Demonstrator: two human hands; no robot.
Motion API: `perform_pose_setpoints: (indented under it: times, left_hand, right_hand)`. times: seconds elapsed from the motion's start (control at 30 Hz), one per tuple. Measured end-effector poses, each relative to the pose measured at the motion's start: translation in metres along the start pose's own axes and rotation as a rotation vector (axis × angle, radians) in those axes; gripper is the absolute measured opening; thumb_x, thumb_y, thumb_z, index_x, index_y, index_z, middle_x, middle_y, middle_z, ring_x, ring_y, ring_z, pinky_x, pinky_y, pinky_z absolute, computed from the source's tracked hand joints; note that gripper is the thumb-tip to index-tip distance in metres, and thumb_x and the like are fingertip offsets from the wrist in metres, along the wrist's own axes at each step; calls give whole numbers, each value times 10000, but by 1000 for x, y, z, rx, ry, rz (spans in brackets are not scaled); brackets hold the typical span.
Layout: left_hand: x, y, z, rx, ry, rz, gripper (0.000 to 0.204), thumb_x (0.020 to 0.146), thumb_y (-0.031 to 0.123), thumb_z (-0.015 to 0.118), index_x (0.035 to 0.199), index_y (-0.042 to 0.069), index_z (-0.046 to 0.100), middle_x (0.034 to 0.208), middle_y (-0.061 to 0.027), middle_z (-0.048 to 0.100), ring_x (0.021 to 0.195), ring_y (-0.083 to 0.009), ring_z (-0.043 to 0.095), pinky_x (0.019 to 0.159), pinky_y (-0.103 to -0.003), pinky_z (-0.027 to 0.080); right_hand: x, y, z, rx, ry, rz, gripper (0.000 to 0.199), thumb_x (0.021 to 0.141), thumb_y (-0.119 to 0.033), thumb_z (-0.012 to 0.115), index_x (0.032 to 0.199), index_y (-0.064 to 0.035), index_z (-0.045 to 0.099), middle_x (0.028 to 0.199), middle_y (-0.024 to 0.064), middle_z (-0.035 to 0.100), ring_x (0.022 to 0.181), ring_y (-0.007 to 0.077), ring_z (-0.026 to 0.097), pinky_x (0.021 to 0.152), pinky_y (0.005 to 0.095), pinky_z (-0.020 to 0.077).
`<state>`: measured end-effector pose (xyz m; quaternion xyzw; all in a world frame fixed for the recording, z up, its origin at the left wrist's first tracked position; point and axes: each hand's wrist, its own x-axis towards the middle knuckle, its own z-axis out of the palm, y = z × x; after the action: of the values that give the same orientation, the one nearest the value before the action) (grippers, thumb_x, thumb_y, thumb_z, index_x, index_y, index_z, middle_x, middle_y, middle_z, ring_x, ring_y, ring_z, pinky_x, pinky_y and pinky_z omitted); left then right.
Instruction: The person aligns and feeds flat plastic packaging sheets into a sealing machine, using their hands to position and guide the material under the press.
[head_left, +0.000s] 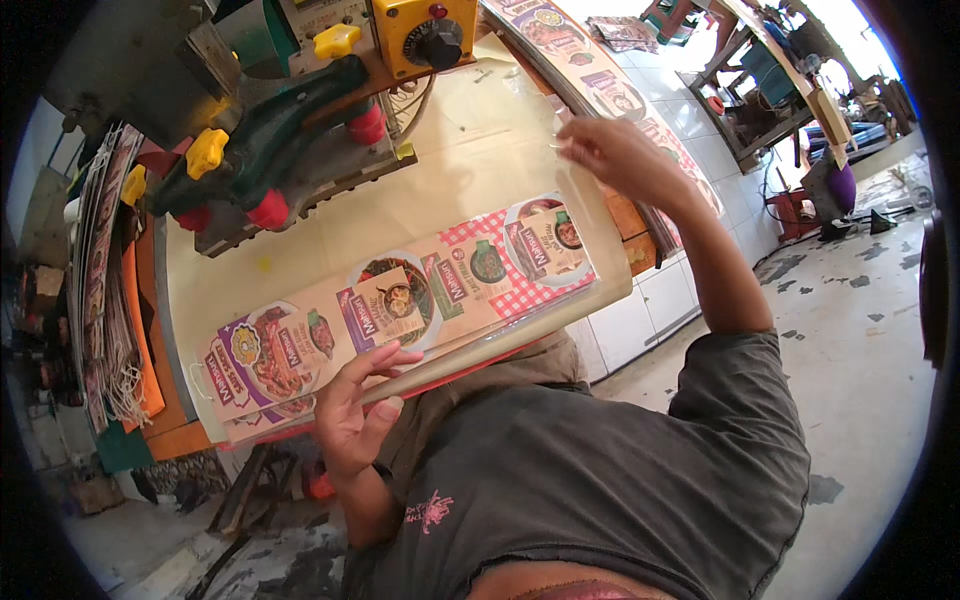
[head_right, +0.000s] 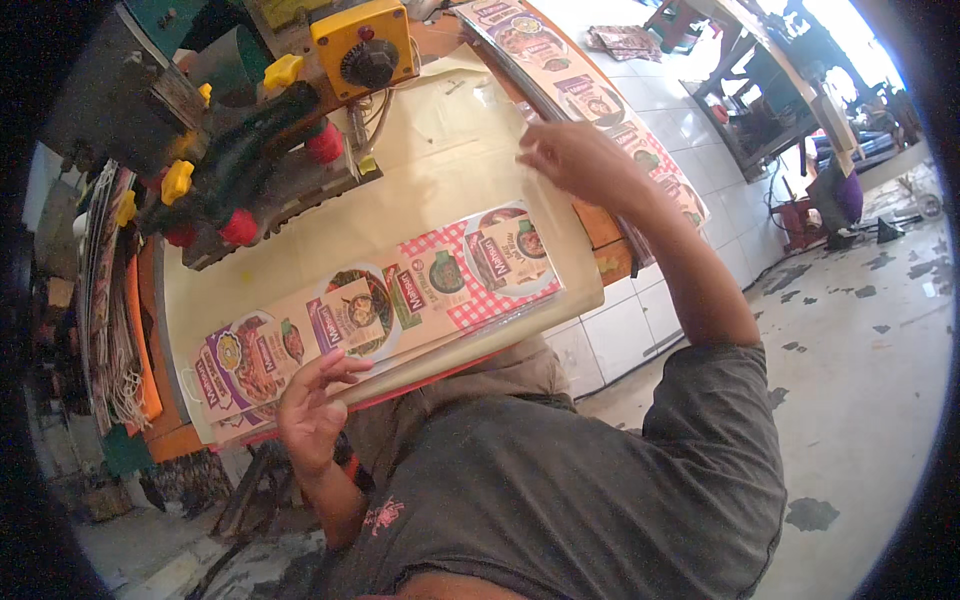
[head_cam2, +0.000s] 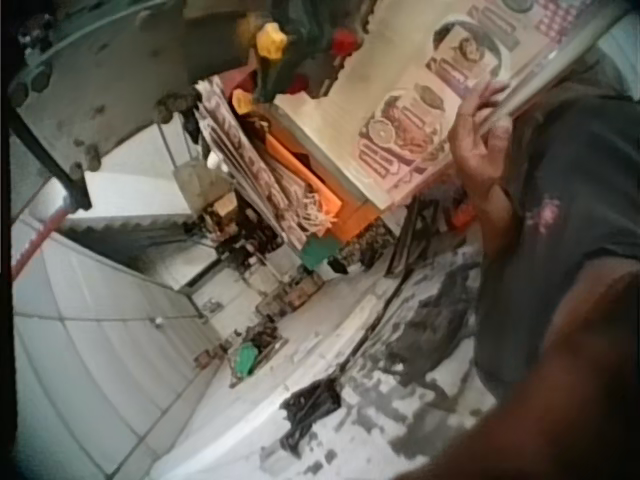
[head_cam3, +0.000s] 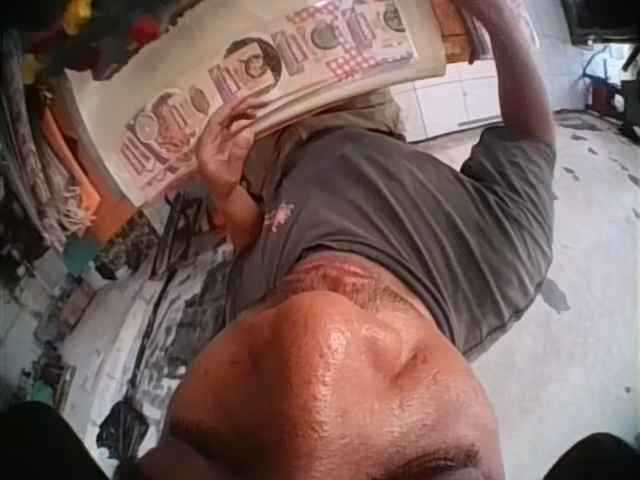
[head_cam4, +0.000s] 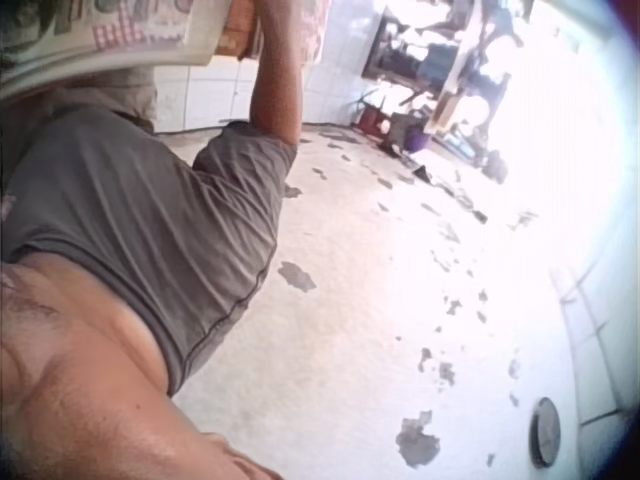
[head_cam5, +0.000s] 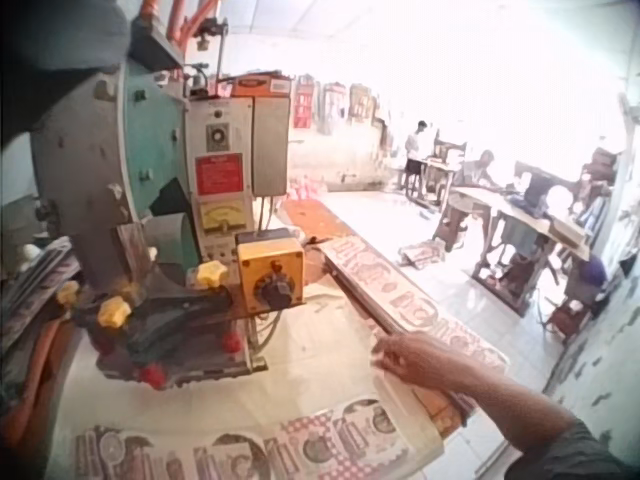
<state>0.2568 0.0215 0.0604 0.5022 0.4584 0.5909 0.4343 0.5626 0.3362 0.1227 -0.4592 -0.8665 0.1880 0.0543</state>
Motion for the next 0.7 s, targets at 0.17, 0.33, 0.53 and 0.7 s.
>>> perform_pose_setpoints:
  times: [0.17,0.33,0.53,0.7]
  left_hand:
    - [5,1,4,219,-16,-53,471,930,162,714,1352,-29,627,1217,-194,731,1121,-257,709,961,-351,527]
    - [11,1,7,468,-67,5,430,941,179,719,1337,26,654,1202,-154,735,1099,-301,708,970,-387,528]
    - [6,-5,5,406,-96,38,403,938,196,731,1309,49,682,1171,-133,744,1121,-323,696,1003,-430,507]
    - [2,-15,3,403,-72,94,407,941,235,736,1315,84,683,1160,-114,746,1092,-313,702,979,-424,507]
  right_hand:
    - [-31,-19,24,-20,-80,-113,328,978,-219,714,1257,-54,663,951,140,721,877,288,697,816,397,537]
    - [-41,-27,34,135,-37,-16,327,940,-153,747,1235,-55,647,831,79,672,773,185,647,724,350,507]
    - [-44,-31,41,269,1,26,252,940,-147,738,1159,-64,645,770,52,653,725,142,630,689,331,496]
    - [-37,-31,39,423,7,63,229,995,-171,699,1176,-63,609,783,-17,570,733,76,556,662,255,441]
